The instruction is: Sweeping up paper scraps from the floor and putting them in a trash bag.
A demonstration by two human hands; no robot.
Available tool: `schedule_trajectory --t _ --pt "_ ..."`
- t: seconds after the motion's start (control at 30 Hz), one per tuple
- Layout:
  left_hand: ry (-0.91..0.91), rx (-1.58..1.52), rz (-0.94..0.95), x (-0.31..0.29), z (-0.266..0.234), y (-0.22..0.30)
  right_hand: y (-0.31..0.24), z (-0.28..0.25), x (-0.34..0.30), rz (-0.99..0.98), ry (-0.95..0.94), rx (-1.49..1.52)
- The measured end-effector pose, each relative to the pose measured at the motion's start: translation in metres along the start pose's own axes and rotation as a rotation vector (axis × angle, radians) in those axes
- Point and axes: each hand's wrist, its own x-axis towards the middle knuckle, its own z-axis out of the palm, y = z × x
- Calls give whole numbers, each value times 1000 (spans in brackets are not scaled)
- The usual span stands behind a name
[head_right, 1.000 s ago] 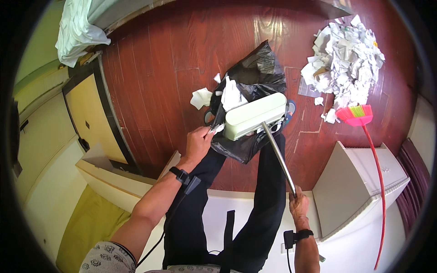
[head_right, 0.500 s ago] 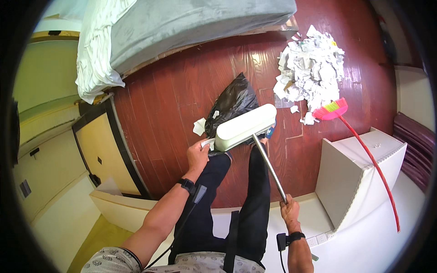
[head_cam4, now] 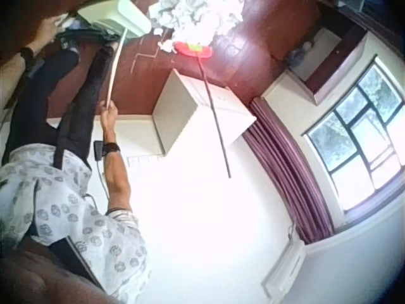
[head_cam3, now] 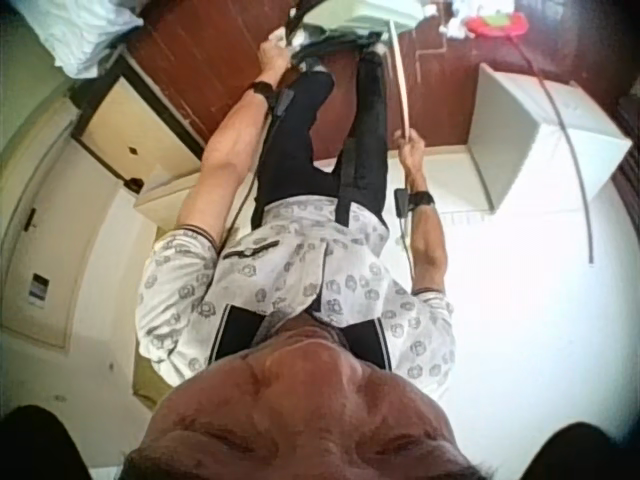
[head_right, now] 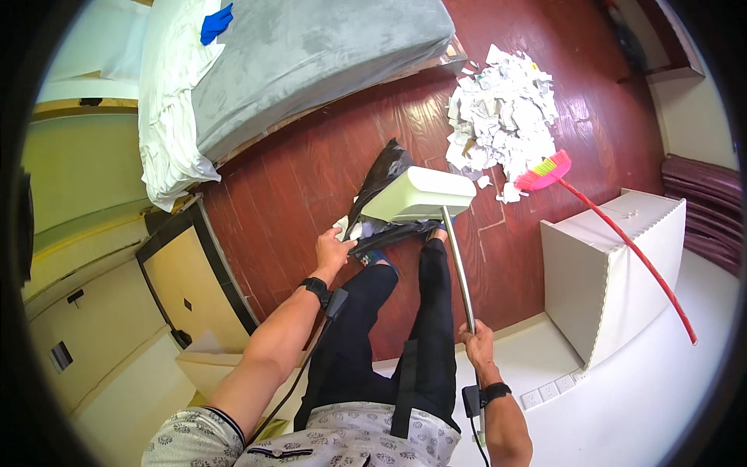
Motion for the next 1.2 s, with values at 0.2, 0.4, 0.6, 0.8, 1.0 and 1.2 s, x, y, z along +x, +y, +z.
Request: schedule_trajectory --t 0.2,0.4,0.6,0.8,1.0,1.2 --pt "-220 -32 -163 -8 -21 63 -30 -11 -29 177 44 68" --pt "-223 -91 -50 -8 -30 104 -55 -36 -38 327 -19 351" --pt "-235 -211 131 -13 -40 161 -76 -69 -42 365 -109 513" --pt "-179 -214 71 -21 -61 214 -101 -105 -31 349 -183 637" --pt "-92 -174 8 -15 -80 256 -127 -144 -17 346 -157 661" --pt "16 -127 86 6 -90 271 -134 -172 -3 371 -105 626"
